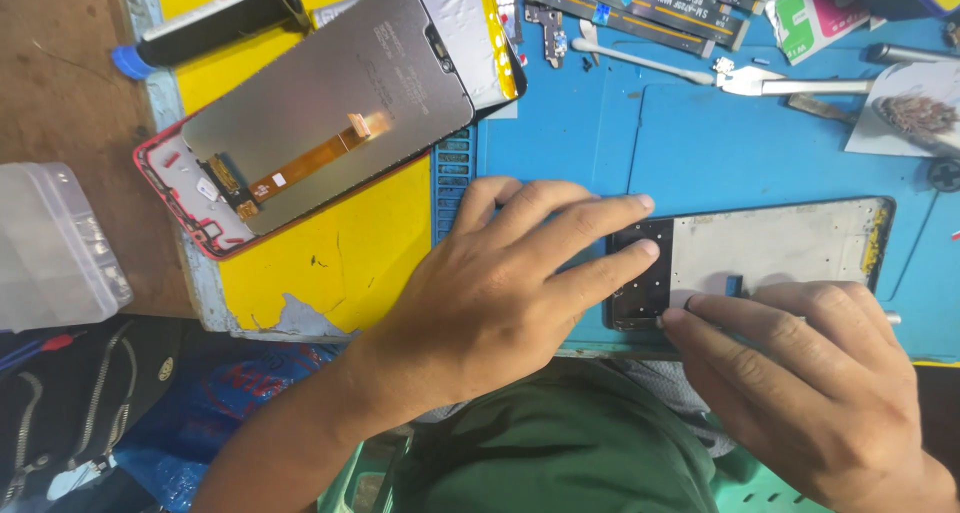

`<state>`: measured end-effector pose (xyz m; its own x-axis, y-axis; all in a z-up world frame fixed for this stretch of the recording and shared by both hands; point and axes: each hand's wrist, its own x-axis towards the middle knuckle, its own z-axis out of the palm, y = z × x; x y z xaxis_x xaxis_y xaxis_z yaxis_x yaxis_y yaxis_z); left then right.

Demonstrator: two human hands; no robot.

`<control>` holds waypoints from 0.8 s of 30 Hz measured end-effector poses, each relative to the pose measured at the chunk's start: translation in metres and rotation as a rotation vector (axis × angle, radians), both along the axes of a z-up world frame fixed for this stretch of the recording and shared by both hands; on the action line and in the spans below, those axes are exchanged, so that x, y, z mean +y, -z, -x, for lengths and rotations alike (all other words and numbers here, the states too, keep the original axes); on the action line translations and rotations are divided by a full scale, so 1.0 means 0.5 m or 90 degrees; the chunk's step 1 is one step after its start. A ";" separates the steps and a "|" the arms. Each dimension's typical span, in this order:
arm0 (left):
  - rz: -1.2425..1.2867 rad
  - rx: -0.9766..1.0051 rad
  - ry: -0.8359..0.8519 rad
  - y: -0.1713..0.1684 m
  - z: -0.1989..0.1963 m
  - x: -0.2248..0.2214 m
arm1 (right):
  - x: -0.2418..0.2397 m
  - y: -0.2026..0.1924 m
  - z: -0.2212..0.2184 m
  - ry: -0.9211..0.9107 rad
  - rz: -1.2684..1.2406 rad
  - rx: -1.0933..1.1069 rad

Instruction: Disassembling a mobile phone by prying the frame apart and cleaning the internal components with a brush.

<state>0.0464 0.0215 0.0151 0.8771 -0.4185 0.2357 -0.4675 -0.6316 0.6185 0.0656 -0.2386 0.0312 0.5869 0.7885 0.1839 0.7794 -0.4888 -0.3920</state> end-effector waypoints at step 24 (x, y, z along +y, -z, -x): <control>-0.194 0.065 -0.054 -0.016 0.016 0.000 | 0.043 0.029 -0.026 0.097 -0.033 -0.093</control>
<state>0.0384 0.0214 0.0234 0.9245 -0.3807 0.0196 -0.3504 -0.8285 0.4367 0.0786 -0.2174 0.0166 0.6628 0.6801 0.3133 0.7483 -0.5874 -0.3082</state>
